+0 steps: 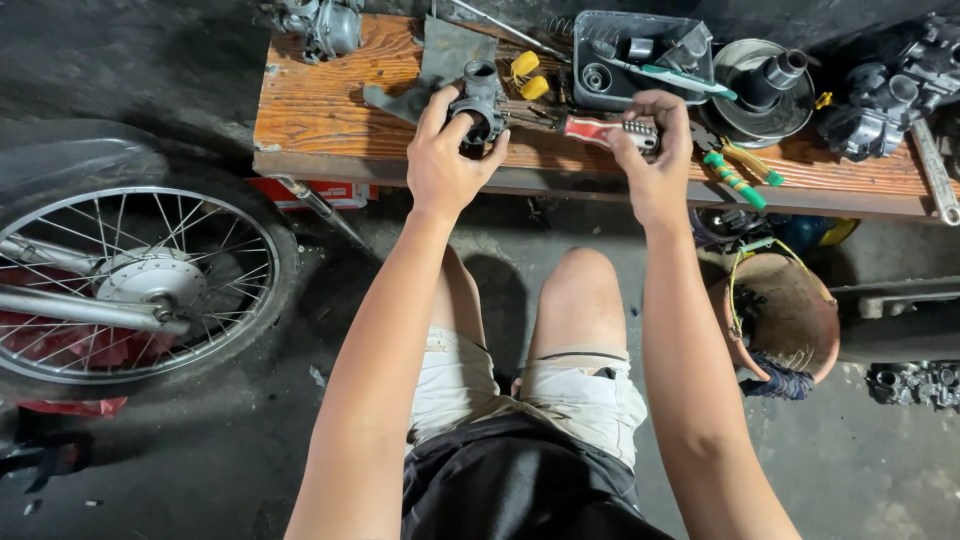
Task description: Reassembling a motorcycle carburetor by installing internal parts and fastening them with a screwdriver.
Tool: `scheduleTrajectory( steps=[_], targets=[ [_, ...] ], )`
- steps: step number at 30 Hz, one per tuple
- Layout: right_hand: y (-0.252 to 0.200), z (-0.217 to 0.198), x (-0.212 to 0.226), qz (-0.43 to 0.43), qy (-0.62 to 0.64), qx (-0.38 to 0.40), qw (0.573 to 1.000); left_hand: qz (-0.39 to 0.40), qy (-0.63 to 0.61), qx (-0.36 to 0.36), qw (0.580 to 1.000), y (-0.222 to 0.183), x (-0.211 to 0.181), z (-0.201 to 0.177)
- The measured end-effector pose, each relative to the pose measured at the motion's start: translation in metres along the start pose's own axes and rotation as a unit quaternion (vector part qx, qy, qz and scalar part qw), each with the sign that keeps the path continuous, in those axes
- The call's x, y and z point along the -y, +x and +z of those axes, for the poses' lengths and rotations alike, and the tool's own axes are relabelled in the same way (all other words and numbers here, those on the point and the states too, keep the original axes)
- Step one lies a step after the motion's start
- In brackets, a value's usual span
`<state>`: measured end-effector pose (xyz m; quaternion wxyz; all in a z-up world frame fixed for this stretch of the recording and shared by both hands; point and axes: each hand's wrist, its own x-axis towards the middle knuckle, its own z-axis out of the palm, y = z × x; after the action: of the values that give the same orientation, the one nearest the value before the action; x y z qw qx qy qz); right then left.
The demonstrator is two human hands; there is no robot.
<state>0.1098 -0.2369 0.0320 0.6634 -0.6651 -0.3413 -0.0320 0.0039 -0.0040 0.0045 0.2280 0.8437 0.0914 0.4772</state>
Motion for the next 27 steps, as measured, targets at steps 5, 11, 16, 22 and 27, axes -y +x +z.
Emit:
scheduleTrajectory(
  steps=[5, 11, 16, 22, 27],
  targets=[
    [-0.005, -0.003, -0.004, 0.063, 0.05, 0.011, 0.997, 0.003, 0.005, -0.002, 1.0, -0.001, 0.001, 0.002],
    [-0.002, 0.0, -0.005, 0.068, 0.089, -0.007, 0.994, -0.002, 0.006, -0.001, 1.0, -0.002, 0.001, 0.002],
    [-0.003, 0.0, 0.002, 0.016, 0.023, 0.027, 0.999, 0.0, 0.017, -0.006, 1.0, -0.002, 0.002, 0.004],
    [0.0, -0.001, -0.005, 0.056, 0.091, 0.007, 0.994, 0.004, 0.005, -0.005, 1.0, 0.0, 0.002, 0.002],
    [-0.002, 0.0, 0.0, 0.08, 0.079, 0.002, 0.994, 0.001, 0.004, -0.001, 1.0, 0.0, -0.001, 0.0]
  ],
)
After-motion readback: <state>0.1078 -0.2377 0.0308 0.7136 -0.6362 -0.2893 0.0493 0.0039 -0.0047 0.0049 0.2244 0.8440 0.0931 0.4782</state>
